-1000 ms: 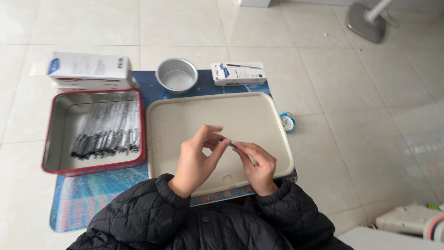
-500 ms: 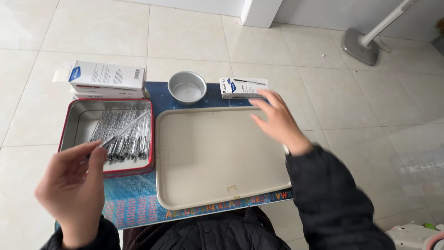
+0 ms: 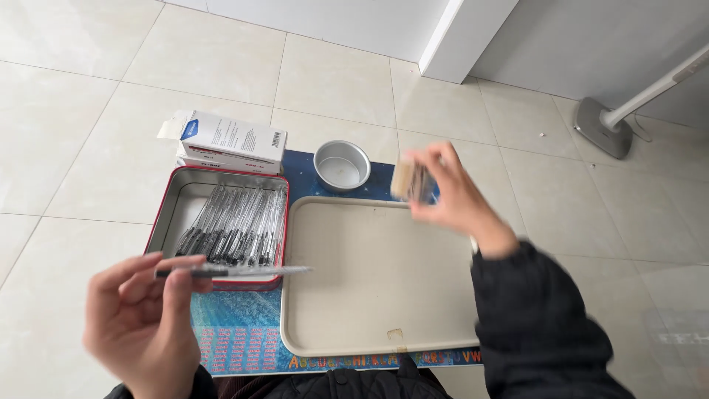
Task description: Assembling pens by inserting ink refills into barrels and attaching caps
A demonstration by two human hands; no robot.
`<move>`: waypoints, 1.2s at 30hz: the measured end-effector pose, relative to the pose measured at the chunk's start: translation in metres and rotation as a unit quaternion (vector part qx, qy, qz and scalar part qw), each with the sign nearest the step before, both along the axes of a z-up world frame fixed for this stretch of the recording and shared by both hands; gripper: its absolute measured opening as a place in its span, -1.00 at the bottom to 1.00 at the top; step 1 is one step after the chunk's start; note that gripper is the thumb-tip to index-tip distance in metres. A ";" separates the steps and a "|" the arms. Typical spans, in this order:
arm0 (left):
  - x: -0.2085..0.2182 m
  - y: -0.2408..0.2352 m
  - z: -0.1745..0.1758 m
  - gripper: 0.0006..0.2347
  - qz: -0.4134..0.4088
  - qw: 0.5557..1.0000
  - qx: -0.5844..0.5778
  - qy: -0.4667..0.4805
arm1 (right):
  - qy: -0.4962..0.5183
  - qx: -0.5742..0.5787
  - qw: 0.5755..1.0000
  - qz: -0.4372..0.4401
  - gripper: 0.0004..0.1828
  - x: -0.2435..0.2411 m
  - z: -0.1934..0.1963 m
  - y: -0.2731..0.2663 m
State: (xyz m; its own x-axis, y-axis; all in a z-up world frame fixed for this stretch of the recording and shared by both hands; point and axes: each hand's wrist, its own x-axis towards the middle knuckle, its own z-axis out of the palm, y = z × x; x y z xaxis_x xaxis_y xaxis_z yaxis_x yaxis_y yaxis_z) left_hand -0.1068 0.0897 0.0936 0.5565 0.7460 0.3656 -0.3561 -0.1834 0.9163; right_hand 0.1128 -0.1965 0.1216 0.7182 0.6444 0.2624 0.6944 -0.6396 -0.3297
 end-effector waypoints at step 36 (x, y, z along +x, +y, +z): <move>0.044 0.054 -0.042 -0.80 -0.096 0.781 0.488 0.377 | 0.008 0.241 0.964 0.113 -0.31 -0.181 -0.035 0.036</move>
